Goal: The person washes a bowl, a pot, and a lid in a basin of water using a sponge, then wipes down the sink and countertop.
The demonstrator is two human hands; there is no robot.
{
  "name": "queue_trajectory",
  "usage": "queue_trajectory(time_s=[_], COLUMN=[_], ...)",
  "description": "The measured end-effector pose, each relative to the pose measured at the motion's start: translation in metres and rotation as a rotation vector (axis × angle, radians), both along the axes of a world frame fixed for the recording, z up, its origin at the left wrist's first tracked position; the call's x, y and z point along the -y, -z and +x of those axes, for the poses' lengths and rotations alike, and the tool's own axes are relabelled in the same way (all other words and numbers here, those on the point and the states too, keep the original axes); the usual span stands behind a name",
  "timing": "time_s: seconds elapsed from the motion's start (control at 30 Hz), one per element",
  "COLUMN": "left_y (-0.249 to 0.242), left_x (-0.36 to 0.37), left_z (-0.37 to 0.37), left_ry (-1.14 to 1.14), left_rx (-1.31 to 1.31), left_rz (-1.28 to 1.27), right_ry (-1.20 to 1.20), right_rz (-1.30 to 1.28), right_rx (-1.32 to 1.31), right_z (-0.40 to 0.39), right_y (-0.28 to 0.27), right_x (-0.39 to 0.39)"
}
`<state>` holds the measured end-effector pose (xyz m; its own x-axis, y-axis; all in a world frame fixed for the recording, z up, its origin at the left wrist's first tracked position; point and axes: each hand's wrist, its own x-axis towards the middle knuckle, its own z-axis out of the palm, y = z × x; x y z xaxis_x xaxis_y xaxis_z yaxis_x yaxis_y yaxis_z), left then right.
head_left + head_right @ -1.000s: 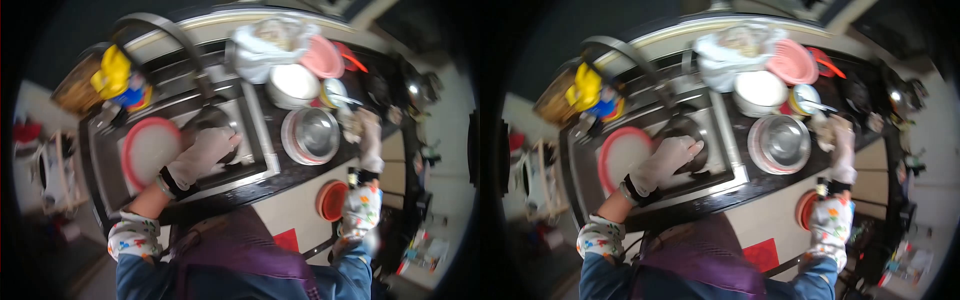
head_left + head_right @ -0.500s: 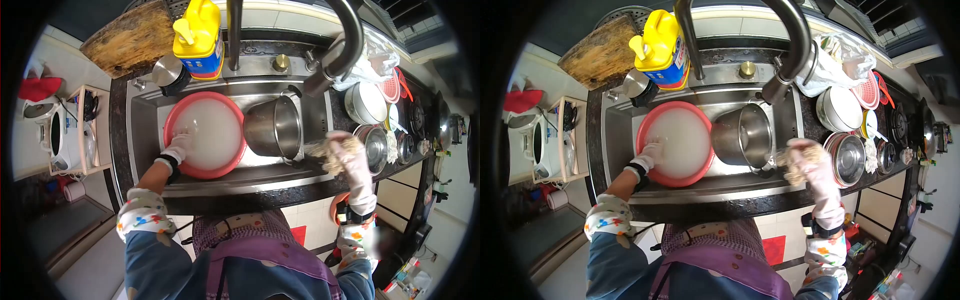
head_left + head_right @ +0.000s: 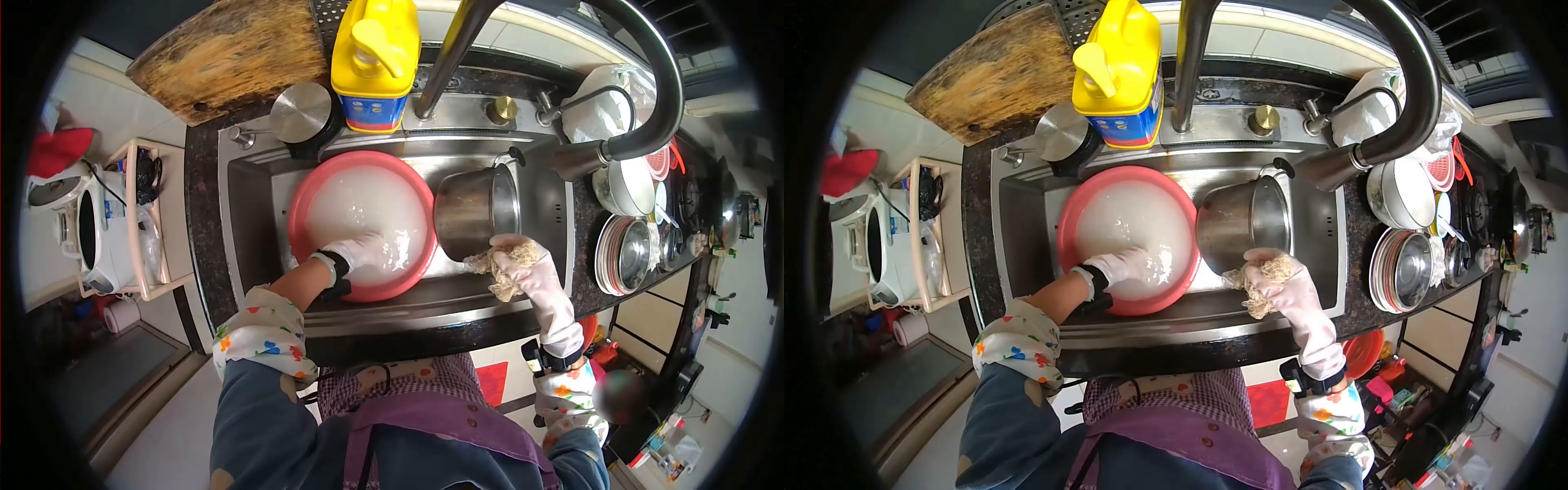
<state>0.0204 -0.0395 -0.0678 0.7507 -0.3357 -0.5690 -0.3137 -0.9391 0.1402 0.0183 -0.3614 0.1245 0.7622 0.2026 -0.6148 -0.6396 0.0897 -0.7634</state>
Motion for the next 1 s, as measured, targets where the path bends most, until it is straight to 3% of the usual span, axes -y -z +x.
queue_trajectory(time_s=[0.13,0.2,0.27,0.33,0.37,0.5,0.53,0.67,0.7,0.73,0.8,0.87,0.93,1.0], left_y=[-0.003,-0.006,-0.009,-0.013,-0.016,-0.025,-0.034,-0.087,-0.097,-0.107,-0.12,-0.114,-0.129,-0.119], left_x=[0.014,0.039,0.052,0.061,0.067,0.038,0.033,-0.023,-0.03,-0.028,-0.016,-0.008,0.002,0.0], left_z=[-0.001,0.002,0.0,-0.003,-0.004,-0.016,-0.016,-0.013,-0.014,-0.018,-0.028,-0.042,-0.044,-0.05], left_ry=[-0.396,-0.596,-0.797,-1.007,-1.114,-1.534,-1.53,-1.58,-1.583,-1.583,-1.553,-1.534,-1.424,-1.417], left_rx=[-0.131,-0.203,-0.275,-0.347,-0.381,-0.506,-0.505,-1.102,-1.253,-1.252,-0.991,-0.923,-0.743,-0.761], left_rz=[-0.297,-0.441,-0.583,-0.726,-0.794,-1.061,-1.061,-1.046,-1.031,-1.027,-0.94,-1.012,-0.89,-0.952], right_ry=[-0.062,0.042,-0.005,0.051,-0.035,-0.068,-0.033,0.054,0.181,0.117,0.045,-0.008,-0.063,0.177], right_rz=[-0.301,0.068,-0.068,0.162,-0.055,-0.228,-0.196,0.03,0.314,0.281,0.398,0.413,0.428,0.373], right_rx=[0.072,-0.079,0.017,-0.003,-0.047,-0.046,-0.069,-0.216,-0.044,-0.139,-0.165,-0.192,-0.217,-0.375], right_z=[-0.001,-0.002,-0.006,-0.004,0.002,0.004,0.004,0.008,-0.003,0.0,0.002,0.009,0.018,0.028], right_y=[0.0,0.013,0.016,0.01,-0.005,0.02,0.046,0.079,0.088,0.099,0.121,0.173,0.18,0.156], right_x=[-0.023,-0.017,-0.028,-0.035,-0.046,-0.073,-0.076,-0.114,-0.125,-0.133,-0.146,-0.155,-0.172,-0.193])
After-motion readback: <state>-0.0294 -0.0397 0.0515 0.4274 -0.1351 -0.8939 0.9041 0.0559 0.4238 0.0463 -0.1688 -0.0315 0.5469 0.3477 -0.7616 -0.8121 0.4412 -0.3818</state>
